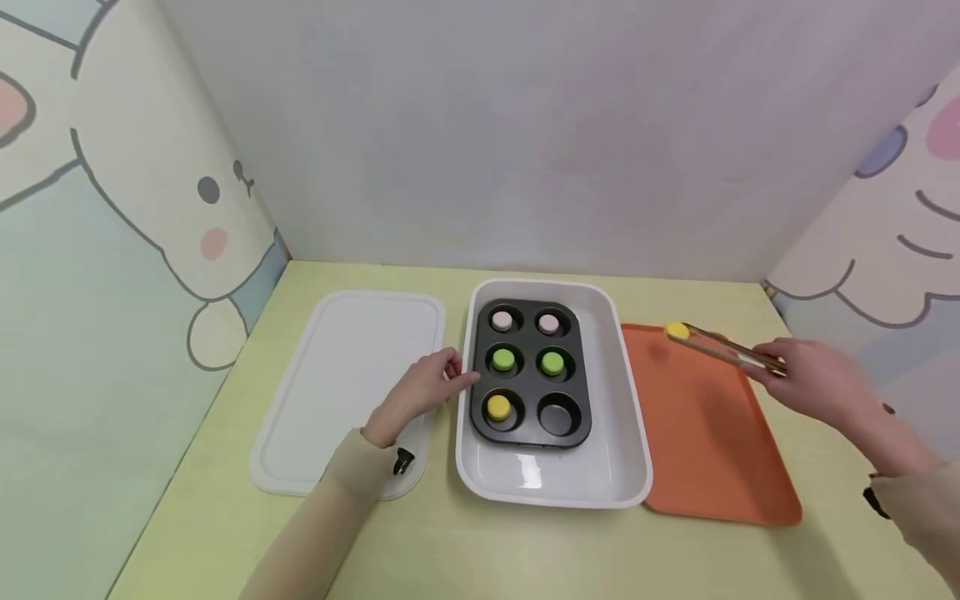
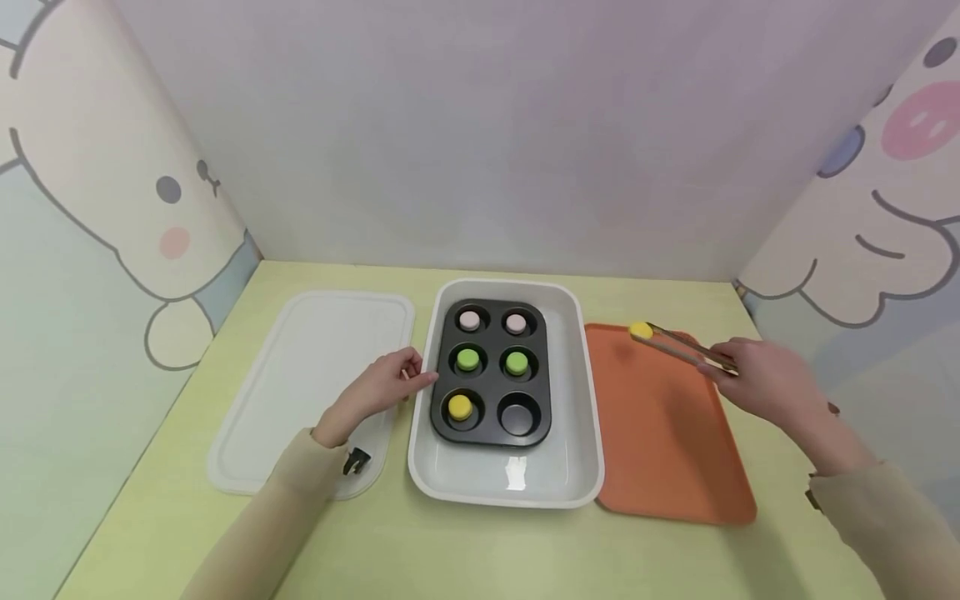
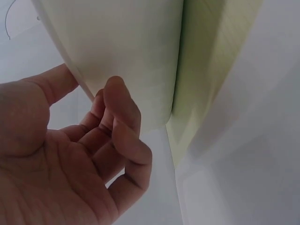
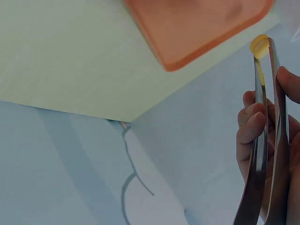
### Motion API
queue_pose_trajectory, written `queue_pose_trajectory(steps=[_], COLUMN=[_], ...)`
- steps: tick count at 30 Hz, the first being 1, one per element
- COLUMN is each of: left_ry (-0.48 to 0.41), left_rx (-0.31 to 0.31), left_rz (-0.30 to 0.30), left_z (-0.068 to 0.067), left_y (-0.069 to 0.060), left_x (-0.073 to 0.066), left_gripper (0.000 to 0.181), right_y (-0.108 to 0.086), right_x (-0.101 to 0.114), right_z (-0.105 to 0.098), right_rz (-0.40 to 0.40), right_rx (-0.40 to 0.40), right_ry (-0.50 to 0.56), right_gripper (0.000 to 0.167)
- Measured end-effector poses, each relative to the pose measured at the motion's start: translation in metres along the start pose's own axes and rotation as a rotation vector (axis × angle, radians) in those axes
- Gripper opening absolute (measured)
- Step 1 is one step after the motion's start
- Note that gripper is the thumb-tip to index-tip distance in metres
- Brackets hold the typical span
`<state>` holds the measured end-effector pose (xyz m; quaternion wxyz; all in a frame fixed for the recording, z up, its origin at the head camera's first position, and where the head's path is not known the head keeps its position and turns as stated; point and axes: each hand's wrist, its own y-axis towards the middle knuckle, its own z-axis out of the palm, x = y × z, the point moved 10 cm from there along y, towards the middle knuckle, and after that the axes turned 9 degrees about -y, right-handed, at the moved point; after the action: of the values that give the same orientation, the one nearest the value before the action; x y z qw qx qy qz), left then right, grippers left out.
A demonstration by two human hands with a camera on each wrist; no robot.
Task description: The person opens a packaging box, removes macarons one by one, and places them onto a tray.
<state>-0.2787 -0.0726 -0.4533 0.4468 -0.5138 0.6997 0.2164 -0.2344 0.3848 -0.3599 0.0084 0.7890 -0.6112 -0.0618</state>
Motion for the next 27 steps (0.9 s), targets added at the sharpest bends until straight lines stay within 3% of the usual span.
queue_pose_trajectory(steps=[6, 12, 19, 27], left_ry=[0.004, 0.011, 0.015, 0.009], left_rx=[-0.002, -0.004, -0.003, -0.009], left_rz=[0.002, 0.003, 0.009, 0.008], left_z=[0.001, 0.0, 0.0, -0.001], left_y=[-0.001, 0.0, 0.0, 0.0], left_x=[0.0, -0.002, 0.0, 0.0], left_gripper=[0.029, 0.029, 0.03, 0.03], right_y=[-0.006, -0.009, -0.009, -0.007], right_x=[-0.017, -0.019, -0.018, -0.022], right_z=[0.028, 0.044, 0.051, 0.05], right_rz=[0.041, 0.053, 0.069, 0.088], right_rx=[0.092, 0.132, 0.159, 0.122], right_ry=[0.025, 0.042, 0.054, 0.068], right_gripper=[0.029, 0.031, 0.039, 0.052])
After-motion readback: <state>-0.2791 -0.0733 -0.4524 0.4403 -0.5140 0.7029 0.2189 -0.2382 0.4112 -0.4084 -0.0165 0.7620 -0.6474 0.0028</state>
